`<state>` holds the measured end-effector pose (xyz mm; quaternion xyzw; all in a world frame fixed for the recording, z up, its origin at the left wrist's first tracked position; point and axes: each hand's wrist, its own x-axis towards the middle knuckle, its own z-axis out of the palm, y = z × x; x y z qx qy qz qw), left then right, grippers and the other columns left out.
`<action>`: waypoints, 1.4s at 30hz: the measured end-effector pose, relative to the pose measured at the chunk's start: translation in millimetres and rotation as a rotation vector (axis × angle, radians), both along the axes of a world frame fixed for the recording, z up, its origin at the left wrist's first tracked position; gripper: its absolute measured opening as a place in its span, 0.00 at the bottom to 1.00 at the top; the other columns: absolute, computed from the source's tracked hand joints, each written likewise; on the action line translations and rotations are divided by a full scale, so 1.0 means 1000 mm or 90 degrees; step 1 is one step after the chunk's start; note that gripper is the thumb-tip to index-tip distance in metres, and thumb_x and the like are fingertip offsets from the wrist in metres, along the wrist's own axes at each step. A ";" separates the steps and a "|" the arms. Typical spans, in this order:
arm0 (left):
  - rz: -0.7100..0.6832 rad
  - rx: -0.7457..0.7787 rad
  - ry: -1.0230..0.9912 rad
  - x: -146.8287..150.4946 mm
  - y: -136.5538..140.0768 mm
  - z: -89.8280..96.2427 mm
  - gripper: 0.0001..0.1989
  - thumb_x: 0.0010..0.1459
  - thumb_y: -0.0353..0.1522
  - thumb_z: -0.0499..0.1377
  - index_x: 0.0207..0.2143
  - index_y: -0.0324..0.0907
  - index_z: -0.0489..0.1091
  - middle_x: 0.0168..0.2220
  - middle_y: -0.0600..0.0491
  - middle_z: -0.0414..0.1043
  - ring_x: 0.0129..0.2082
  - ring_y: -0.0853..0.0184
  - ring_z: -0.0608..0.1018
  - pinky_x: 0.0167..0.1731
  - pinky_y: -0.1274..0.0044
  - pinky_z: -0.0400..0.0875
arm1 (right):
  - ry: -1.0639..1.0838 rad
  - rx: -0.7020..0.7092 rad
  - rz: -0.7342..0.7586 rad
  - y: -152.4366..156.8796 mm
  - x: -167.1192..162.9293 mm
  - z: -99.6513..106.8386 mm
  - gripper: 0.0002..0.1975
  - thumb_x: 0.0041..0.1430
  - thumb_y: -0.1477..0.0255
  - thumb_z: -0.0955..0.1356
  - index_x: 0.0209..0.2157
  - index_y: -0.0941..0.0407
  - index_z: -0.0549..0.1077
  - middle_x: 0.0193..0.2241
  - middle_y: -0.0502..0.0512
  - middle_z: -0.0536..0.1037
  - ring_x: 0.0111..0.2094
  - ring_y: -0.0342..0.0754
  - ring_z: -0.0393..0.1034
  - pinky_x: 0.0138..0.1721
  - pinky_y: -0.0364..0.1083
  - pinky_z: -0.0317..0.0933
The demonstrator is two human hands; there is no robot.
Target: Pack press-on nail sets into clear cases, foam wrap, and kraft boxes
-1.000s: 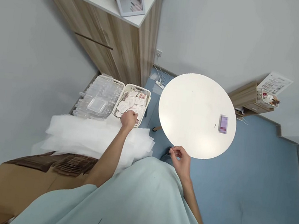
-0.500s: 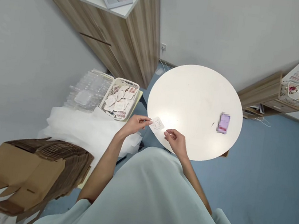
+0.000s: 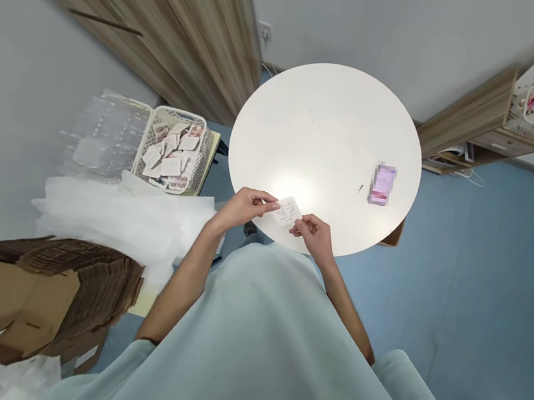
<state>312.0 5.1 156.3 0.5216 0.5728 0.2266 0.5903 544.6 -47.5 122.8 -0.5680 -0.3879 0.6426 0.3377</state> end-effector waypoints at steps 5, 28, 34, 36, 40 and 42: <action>-0.032 -0.030 -0.131 -0.002 0.003 0.006 0.30 0.56 0.52 0.72 0.56 0.45 0.82 0.54 0.44 0.83 0.48 0.54 0.82 0.45 0.68 0.80 | 0.085 -0.037 -0.069 -0.011 -0.010 0.015 0.19 0.61 0.51 0.74 0.32 0.52 0.74 0.30 0.52 0.80 0.36 0.51 0.81 0.44 0.51 0.77; 0.104 -0.051 -0.203 -0.030 -0.007 -0.008 0.36 0.50 0.49 0.77 0.57 0.43 0.78 0.60 0.42 0.79 0.58 0.51 0.80 0.60 0.61 0.75 | -0.409 0.317 -0.015 -0.024 -0.082 0.037 0.15 0.72 0.60 0.66 0.34 0.52 0.78 0.34 0.54 0.81 0.33 0.48 0.75 0.37 0.48 0.72; 0.165 0.019 -0.183 -0.047 -0.002 -0.007 0.27 0.52 0.53 0.74 0.42 0.41 0.83 0.40 0.46 0.84 0.39 0.60 0.82 0.46 0.67 0.79 | -0.187 0.148 -0.108 -0.012 -0.074 0.032 0.14 0.67 0.55 0.71 0.35 0.52 0.76 0.29 0.51 0.79 0.33 0.49 0.80 0.38 0.49 0.75; 0.168 0.013 -0.196 -0.052 -0.002 -0.006 0.25 0.52 0.52 0.75 0.40 0.41 0.83 0.36 0.48 0.83 0.35 0.63 0.81 0.41 0.69 0.78 | -0.111 0.086 -0.113 -0.008 -0.073 0.032 0.17 0.64 0.53 0.73 0.34 0.52 0.76 0.26 0.49 0.78 0.32 0.50 0.80 0.38 0.49 0.75; 0.164 -0.017 -0.256 -0.058 -0.001 -0.005 0.22 0.54 0.50 0.75 0.41 0.42 0.83 0.36 0.50 0.81 0.34 0.66 0.79 0.41 0.71 0.77 | -0.043 0.046 -0.112 -0.004 -0.074 0.034 0.19 0.59 0.50 0.75 0.33 0.52 0.77 0.25 0.49 0.78 0.31 0.49 0.79 0.37 0.48 0.75; 0.154 -0.047 -0.306 -0.059 -0.001 -0.005 0.23 0.55 0.49 0.75 0.44 0.43 0.83 0.38 0.49 0.81 0.36 0.66 0.80 0.41 0.71 0.78 | 0.006 0.029 -0.097 -0.002 -0.074 0.036 0.19 0.59 0.50 0.76 0.33 0.52 0.78 0.26 0.49 0.78 0.31 0.48 0.79 0.37 0.47 0.74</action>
